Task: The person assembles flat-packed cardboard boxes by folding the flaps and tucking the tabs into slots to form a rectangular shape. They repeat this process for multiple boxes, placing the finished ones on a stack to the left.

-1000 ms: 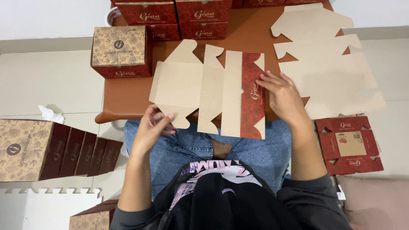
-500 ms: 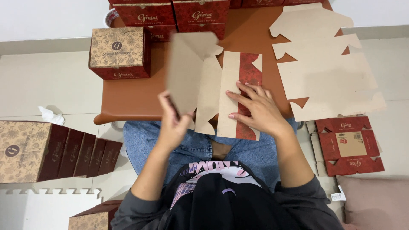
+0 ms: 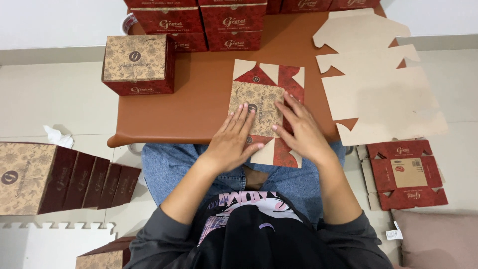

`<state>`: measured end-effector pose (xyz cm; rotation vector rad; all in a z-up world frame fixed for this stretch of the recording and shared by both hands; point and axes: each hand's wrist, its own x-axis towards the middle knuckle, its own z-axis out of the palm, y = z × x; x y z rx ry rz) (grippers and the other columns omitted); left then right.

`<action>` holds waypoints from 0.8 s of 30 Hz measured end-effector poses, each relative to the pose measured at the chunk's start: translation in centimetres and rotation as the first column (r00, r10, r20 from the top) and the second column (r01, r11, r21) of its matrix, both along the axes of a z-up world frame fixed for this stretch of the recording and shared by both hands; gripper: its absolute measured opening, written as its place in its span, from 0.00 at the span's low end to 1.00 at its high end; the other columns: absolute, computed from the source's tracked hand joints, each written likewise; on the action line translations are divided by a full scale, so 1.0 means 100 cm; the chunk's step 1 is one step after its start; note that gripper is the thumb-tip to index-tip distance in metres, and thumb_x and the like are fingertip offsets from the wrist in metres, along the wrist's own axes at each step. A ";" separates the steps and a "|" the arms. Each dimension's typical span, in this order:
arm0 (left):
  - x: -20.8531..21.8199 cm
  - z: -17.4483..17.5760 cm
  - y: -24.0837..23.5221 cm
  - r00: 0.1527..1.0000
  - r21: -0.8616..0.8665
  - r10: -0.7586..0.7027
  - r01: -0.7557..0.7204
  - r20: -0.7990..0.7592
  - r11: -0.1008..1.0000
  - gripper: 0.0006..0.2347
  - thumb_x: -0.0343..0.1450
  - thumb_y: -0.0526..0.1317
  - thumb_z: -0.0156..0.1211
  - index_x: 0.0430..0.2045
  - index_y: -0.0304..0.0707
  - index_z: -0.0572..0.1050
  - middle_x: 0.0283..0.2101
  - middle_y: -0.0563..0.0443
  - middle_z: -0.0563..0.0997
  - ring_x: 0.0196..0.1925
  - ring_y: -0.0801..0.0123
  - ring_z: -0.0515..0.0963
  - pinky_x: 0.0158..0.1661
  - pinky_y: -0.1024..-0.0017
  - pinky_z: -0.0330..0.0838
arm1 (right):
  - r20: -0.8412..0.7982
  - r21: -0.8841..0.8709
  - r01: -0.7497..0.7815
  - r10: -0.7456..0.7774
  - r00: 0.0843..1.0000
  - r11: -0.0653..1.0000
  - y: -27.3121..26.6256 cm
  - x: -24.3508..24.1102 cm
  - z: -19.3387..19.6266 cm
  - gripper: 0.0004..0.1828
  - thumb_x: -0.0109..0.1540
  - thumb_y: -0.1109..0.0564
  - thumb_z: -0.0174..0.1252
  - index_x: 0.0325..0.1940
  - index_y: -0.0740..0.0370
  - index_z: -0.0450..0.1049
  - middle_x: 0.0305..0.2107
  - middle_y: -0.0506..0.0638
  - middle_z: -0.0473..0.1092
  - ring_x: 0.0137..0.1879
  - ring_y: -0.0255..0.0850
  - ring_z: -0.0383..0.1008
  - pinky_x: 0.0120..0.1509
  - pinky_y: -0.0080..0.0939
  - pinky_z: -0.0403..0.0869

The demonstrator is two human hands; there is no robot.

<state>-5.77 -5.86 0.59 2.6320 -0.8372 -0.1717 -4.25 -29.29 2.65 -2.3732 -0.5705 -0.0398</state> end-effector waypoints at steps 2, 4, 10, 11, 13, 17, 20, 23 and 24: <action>0.015 -0.007 0.002 1.000 0.018 0.014 -0.014 -0.008 1.000 0.37 0.77 0.62 0.37 0.73 0.30 0.45 0.76 0.29 0.44 0.79 0.49 0.41 0.74 0.56 0.33 | 0.059 -0.191 0.005 0.006 0.998 0.982 0.003 0.001 -0.006 0.30 0.67 0.46 0.54 0.71 0.63 0.64 0.69 0.65 0.56 0.76 0.61 0.51 0.75 0.61 0.55; 0.032 0.004 -0.001 0.998 0.051 0.018 -0.015 -0.062 0.999 0.36 0.77 0.62 0.32 0.73 0.30 0.43 0.76 0.30 0.41 0.79 0.50 0.38 0.74 0.56 0.31 | 0.043 -0.196 0.000 0.009 0.999 0.981 0.004 0.001 -0.005 0.31 0.68 0.45 0.53 0.71 0.63 0.62 0.70 0.65 0.55 0.77 0.60 0.50 0.75 0.61 0.55; 0.102 -0.008 -0.013 0.992 0.114 0.031 -0.018 -0.119 0.993 0.34 0.78 0.60 0.25 0.73 0.32 0.39 0.77 0.34 0.36 0.79 0.54 0.33 0.74 0.58 0.28 | 0.046 -0.211 0.025 -0.015 0.999 0.977 0.003 0.001 -0.009 0.31 0.68 0.44 0.53 0.72 0.60 0.62 0.70 0.62 0.55 0.77 0.57 0.50 0.76 0.58 0.54; 0.114 -0.015 -0.014 0.991 0.118 0.044 -0.029 -0.125 0.993 0.35 0.78 0.62 0.24 0.74 0.34 0.38 0.77 0.36 0.35 0.79 0.56 0.32 0.73 0.59 0.27 | 0.068 -0.212 0.023 -0.009 0.998 0.977 0.004 0.000 -0.009 0.31 0.68 0.44 0.53 0.72 0.60 0.62 0.70 0.62 0.56 0.77 0.57 0.51 0.75 0.58 0.55; 0.129 -0.018 -0.016 0.991 0.098 0.051 -0.039 -0.121 0.994 0.36 0.77 0.64 0.25 0.74 0.35 0.38 0.77 0.37 0.35 0.79 0.57 0.32 0.73 0.59 0.27 | 0.072 -0.202 0.024 -0.010 0.997 0.979 0.004 0.001 -0.008 0.31 0.67 0.45 0.54 0.72 0.60 0.63 0.69 0.63 0.57 0.76 0.58 0.52 0.75 0.58 0.55; 0.113 0.005 -0.015 1.000 0.156 0.024 -0.023 -0.010 0.987 0.49 0.68 0.77 0.31 0.74 0.33 0.40 0.77 0.33 0.37 0.80 0.52 0.34 0.74 0.56 0.28 | 0.069 -0.175 0.025 -0.013 0.998 0.984 0.005 0.000 -0.008 0.32 0.67 0.45 0.56 0.72 0.60 0.63 0.69 0.63 0.58 0.76 0.58 0.53 0.76 0.59 0.54; 0.065 0.024 -0.017 0.999 0.214 0.029 -0.024 -0.023 0.977 0.53 0.63 0.75 0.48 0.74 0.35 0.38 0.78 0.33 0.36 0.79 0.46 0.31 0.71 0.46 0.22 | 0.015 -0.055 -0.005 0.005 1.000 0.998 0.006 -0.009 0.004 0.48 0.59 0.40 0.66 0.75 0.64 0.55 0.70 0.69 0.53 0.76 0.64 0.49 0.78 0.62 0.50; 0.023 0.037 -0.016 0.995 0.211 0.074 -0.058 -0.072 0.976 0.56 0.59 0.68 0.62 0.74 0.34 0.39 0.77 0.30 0.39 0.78 0.41 0.33 0.70 0.43 0.27 | -0.049 -0.057 -0.002 -0.001 0.999 0.998 0.009 -0.033 0.023 0.61 0.52 0.36 0.71 0.78 0.61 0.46 0.72 0.74 0.43 0.76 0.71 0.45 0.78 0.65 0.49; 0.016 0.032 -0.014 0.994 0.210 0.076 -0.058 -0.081 0.976 0.56 0.59 0.68 0.62 0.74 0.34 0.39 0.77 0.30 0.39 0.78 0.41 0.33 0.70 0.43 0.27 | -0.058 -0.059 -0.004 0.001 0.998 0.998 0.012 -0.039 0.023 0.61 0.52 0.36 0.71 0.78 0.61 0.46 0.72 0.74 0.43 0.76 0.71 0.45 0.78 0.65 0.49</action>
